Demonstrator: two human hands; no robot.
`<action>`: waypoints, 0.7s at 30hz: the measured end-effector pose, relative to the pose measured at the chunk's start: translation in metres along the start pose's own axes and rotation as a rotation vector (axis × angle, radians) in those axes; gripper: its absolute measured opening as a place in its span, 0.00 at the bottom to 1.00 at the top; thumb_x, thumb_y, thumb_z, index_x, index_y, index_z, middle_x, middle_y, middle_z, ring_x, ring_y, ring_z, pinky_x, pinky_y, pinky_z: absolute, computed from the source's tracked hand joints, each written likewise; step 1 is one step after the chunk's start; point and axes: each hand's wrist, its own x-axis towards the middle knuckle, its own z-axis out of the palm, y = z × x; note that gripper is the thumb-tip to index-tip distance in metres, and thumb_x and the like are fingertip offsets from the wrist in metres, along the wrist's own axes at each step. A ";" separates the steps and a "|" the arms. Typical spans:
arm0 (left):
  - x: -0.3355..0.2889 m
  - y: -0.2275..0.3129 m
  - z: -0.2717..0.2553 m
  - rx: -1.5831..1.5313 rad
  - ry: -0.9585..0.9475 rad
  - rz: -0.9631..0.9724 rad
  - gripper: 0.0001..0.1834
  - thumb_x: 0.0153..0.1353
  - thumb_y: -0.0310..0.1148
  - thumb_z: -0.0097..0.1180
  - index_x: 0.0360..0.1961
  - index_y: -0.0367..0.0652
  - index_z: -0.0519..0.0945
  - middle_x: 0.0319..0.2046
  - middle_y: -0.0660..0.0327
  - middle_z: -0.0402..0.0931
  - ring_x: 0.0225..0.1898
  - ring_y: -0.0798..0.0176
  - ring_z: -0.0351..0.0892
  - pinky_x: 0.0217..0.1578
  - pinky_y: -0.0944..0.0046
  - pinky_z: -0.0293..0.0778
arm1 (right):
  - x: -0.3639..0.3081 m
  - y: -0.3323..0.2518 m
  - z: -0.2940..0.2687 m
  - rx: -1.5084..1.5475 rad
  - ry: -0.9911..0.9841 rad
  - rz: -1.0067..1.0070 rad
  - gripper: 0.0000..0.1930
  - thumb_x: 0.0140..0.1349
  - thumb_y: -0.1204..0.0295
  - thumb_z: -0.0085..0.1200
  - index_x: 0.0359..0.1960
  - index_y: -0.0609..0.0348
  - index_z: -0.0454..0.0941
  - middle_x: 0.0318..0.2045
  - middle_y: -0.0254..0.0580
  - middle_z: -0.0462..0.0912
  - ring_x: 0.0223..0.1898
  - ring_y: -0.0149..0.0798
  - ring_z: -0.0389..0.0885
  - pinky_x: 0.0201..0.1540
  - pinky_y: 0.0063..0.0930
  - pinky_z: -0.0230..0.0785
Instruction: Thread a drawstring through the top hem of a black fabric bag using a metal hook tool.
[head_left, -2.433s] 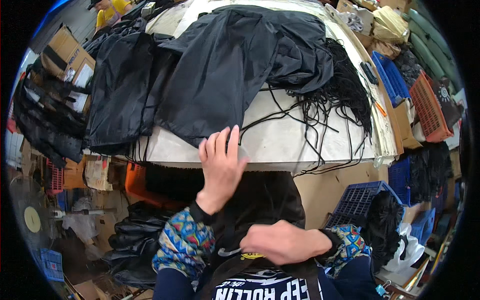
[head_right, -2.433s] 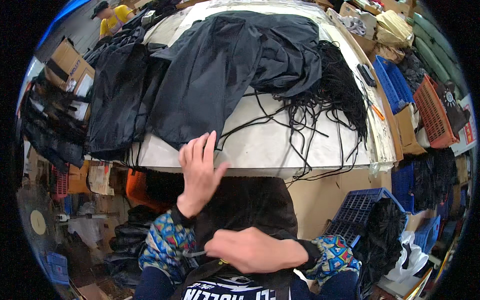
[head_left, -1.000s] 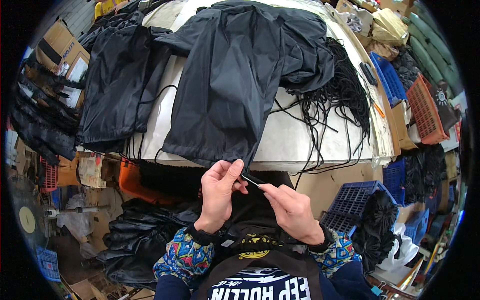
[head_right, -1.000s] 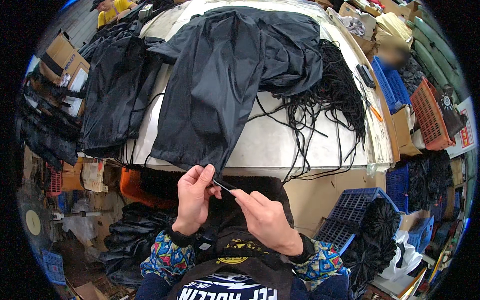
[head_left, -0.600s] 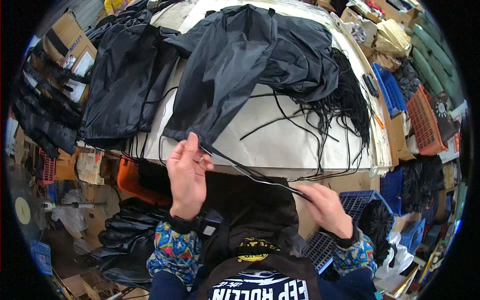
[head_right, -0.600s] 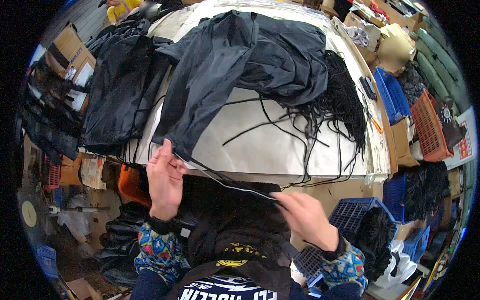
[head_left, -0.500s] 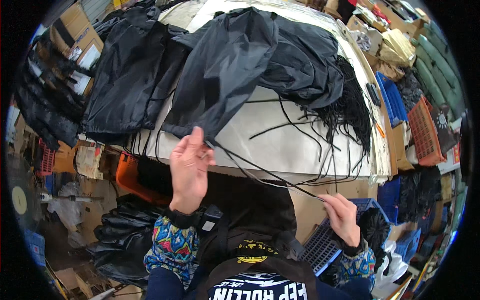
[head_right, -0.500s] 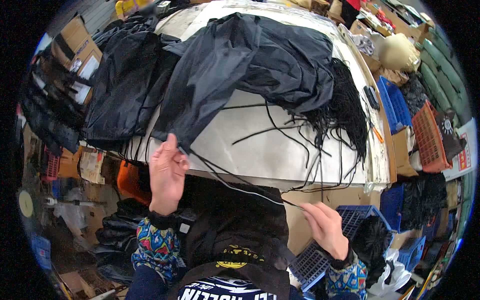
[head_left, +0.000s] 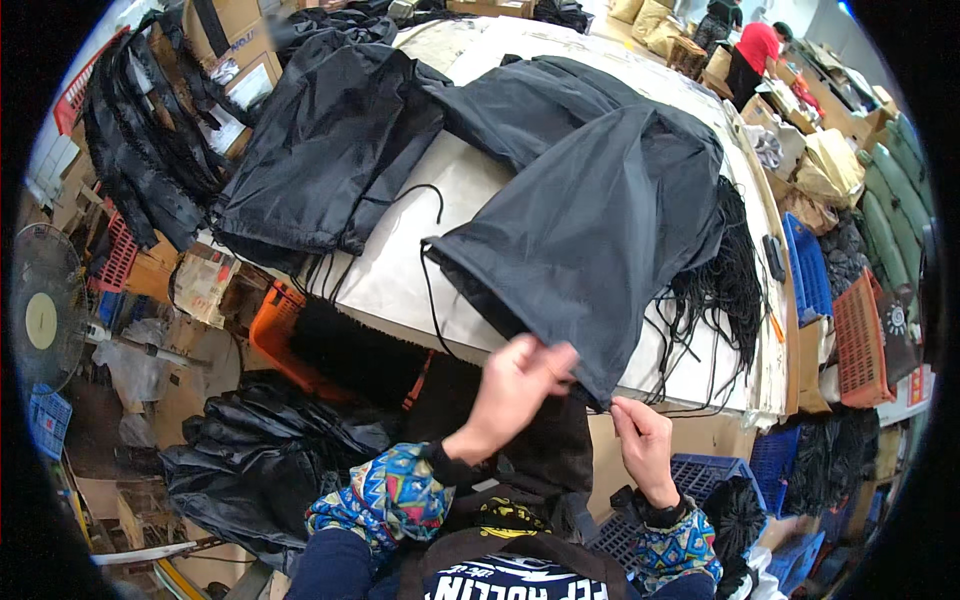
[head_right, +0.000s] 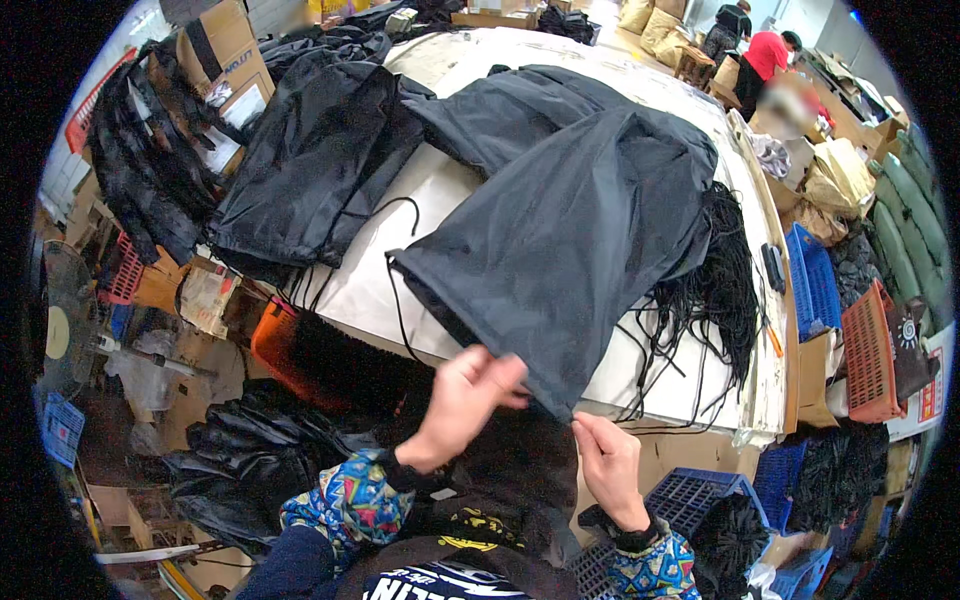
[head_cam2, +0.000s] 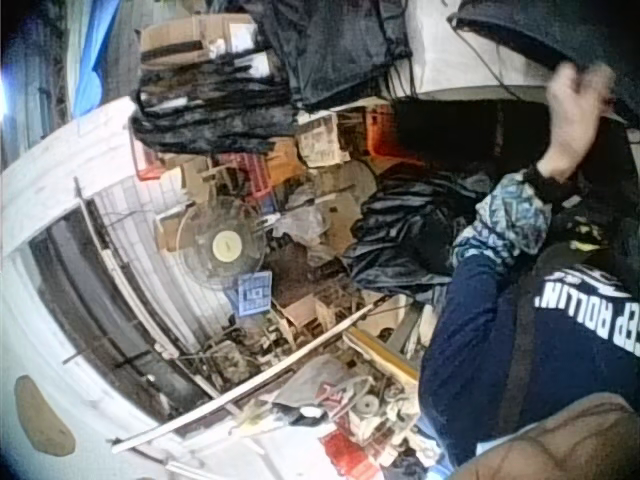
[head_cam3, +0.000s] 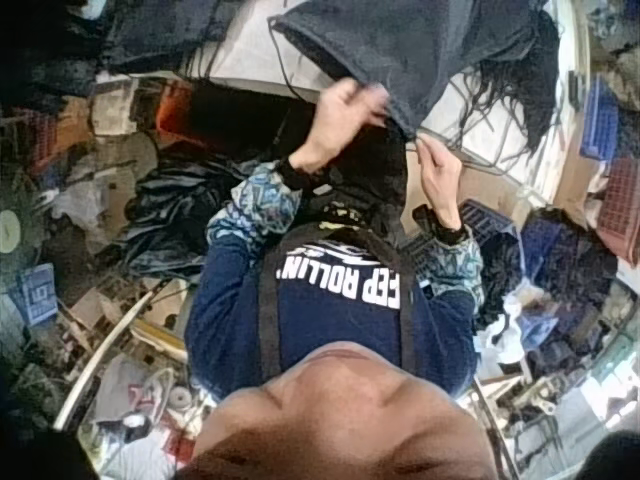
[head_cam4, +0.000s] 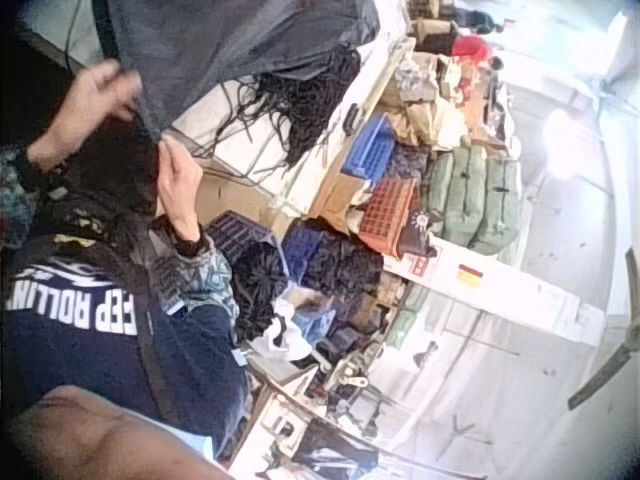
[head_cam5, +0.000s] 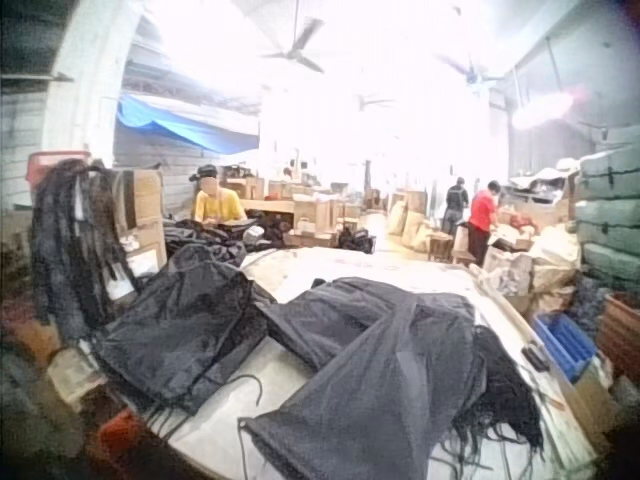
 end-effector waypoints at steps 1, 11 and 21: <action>0.009 0.008 -0.006 -0.108 0.033 -0.008 0.12 0.64 0.35 0.54 0.36 0.35 0.77 0.32 0.61 0.80 0.32 0.69 0.79 0.36 0.70 0.76 | -0.001 -0.001 -0.003 -0.037 -0.024 -0.034 0.07 0.59 0.79 0.54 0.38 0.68 0.79 0.24 0.45 0.80 0.23 0.31 0.77 0.28 0.23 0.68; -0.003 -0.015 0.028 0.106 -0.225 0.093 0.13 0.62 0.31 0.56 0.43 0.33 0.73 0.31 0.68 0.74 0.32 0.77 0.69 0.30 0.73 0.68 | 0.019 -0.024 0.016 0.039 0.054 -0.152 0.03 0.59 0.80 0.50 0.31 0.65 0.77 0.20 0.45 0.76 0.20 0.35 0.72 0.26 0.26 0.66; 0.017 0.034 0.019 1.452 -0.259 0.899 0.17 0.51 0.26 0.53 0.45 0.36 0.75 0.30 0.48 0.77 0.31 0.49 0.79 0.30 0.53 0.73 | 0.075 -0.148 -0.093 0.148 0.428 -0.614 0.20 0.67 0.77 0.39 0.61 0.67 0.62 0.51 0.48 0.77 0.50 0.36 0.74 0.56 0.26 0.60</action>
